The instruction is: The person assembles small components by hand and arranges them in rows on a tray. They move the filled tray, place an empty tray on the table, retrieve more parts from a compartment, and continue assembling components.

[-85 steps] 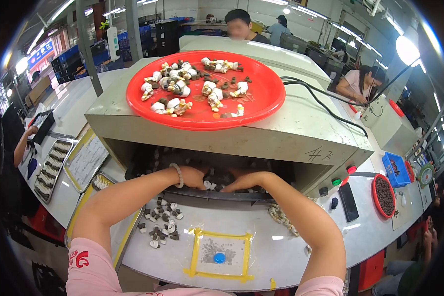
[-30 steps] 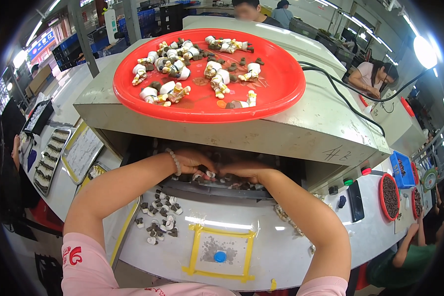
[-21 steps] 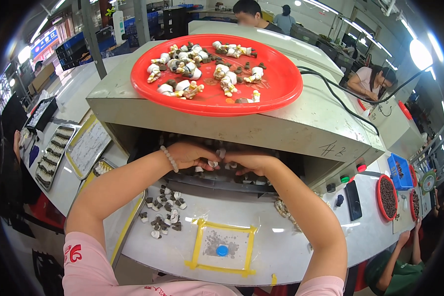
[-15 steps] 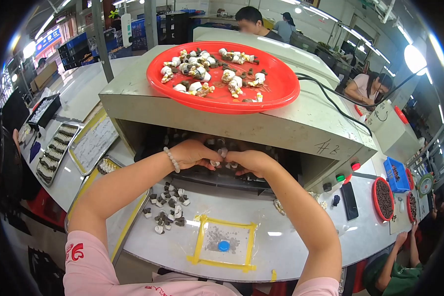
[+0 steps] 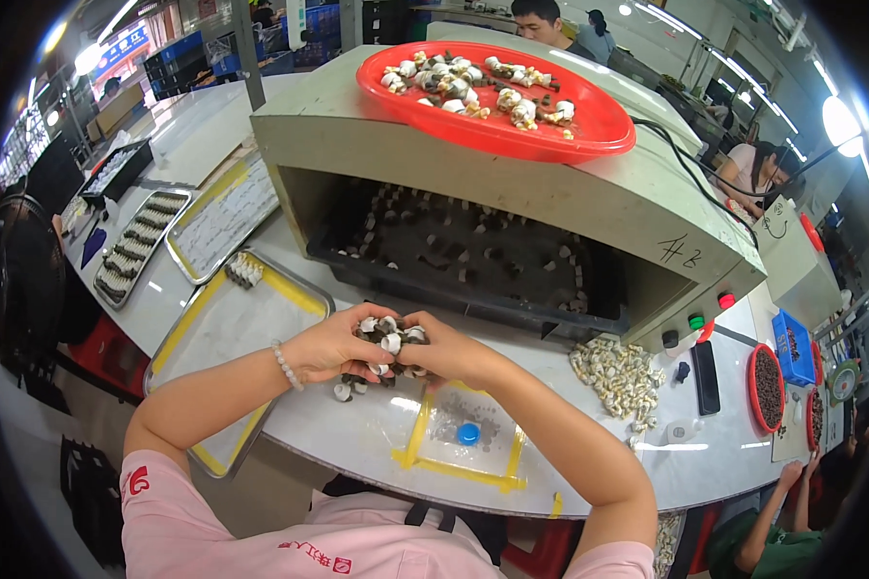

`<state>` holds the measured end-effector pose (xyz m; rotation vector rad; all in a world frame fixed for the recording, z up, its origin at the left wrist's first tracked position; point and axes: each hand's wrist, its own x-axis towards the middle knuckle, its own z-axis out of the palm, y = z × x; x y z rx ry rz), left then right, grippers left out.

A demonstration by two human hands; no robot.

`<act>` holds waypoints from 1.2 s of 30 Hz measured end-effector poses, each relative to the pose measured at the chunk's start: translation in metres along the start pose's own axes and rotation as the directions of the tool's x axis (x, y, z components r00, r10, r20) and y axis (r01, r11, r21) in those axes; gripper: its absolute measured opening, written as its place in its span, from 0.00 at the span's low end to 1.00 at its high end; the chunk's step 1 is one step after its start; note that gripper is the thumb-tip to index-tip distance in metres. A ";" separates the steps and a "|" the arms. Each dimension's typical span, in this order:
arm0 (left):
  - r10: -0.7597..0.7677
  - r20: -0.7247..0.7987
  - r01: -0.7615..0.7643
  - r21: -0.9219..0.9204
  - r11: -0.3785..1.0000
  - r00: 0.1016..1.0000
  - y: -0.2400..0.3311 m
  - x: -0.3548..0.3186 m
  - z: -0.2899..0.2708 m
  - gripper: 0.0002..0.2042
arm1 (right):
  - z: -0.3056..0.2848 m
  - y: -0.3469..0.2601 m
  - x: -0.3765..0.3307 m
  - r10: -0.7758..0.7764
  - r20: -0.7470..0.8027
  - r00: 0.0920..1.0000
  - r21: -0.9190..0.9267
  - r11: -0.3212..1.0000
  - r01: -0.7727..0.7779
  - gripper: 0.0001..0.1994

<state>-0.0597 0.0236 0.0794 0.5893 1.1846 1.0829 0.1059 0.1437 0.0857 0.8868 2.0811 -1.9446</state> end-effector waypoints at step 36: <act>0.758 -0.159 -0.162 0.930 0.330 0.632 -0.136 -0.060 0.023 0.22 | -0.014 0.196 -0.176 -0.359 -0.873 0.330 -0.419 0.899 -0.130 0.08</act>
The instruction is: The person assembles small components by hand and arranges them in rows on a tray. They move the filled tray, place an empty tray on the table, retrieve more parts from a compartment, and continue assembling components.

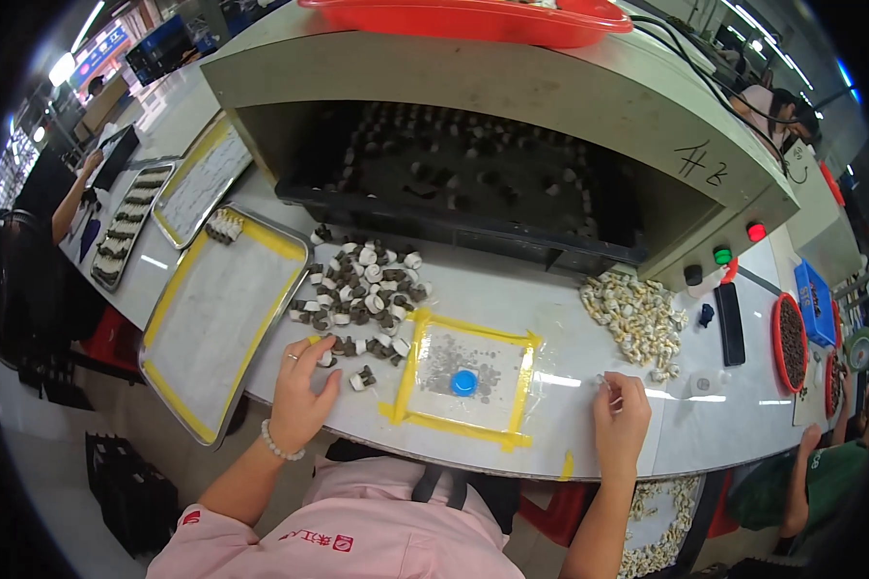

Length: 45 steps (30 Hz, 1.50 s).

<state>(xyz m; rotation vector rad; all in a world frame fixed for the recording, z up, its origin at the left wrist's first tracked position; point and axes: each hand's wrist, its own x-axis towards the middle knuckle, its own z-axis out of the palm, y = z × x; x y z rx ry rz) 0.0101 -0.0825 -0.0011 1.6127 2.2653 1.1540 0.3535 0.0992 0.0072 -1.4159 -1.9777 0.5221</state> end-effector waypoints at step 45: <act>-0.144 0.640 0.651 -0.758 0.045 0.755 0.037 -0.015 0.039 0.10 | 0.060 -0.112 0.005 -0.477 0.459 0.750 0.019 0.849 0.528 0.10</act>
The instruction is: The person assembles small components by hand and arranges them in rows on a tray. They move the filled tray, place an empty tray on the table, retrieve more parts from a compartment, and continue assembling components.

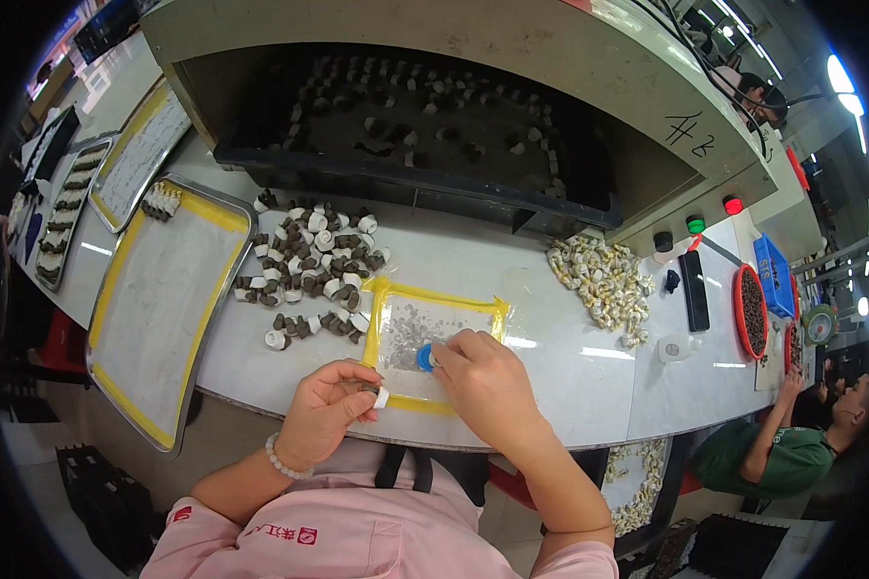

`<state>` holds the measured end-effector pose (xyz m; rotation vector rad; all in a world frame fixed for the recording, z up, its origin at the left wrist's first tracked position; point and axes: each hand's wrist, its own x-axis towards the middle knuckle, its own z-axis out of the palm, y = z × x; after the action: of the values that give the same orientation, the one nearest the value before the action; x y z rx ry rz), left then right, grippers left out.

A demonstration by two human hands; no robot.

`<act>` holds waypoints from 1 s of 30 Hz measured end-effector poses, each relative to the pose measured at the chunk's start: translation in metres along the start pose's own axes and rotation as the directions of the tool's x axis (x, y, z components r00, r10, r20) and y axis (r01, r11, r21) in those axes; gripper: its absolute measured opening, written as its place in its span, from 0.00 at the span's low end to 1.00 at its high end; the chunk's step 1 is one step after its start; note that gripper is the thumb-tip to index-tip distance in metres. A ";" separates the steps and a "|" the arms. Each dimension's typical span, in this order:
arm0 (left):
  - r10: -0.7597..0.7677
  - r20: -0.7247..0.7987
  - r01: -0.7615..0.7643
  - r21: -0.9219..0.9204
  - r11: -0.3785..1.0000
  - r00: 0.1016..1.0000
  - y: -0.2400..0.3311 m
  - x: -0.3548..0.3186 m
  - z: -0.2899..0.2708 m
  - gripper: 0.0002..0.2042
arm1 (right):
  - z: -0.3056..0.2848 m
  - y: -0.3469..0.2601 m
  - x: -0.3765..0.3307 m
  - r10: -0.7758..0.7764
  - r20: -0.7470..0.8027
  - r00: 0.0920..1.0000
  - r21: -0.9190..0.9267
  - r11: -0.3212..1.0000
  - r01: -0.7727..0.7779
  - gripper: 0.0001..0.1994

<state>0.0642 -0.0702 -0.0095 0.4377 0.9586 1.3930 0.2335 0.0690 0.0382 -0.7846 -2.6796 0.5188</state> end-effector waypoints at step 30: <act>0.162 -0.013 -0.162 -0.082 0.983 0.987 -0.019 0.009 0.006 0.11 | 0.004 -0.016 -0.022 0.217 0.038 0.975 0.661 0.727 -0.188 0.15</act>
<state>0.0792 -0.0637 -0.0232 0.4570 0.8824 1.5765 0.2423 0.0428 0.0376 -0.8393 -2.1116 1.3932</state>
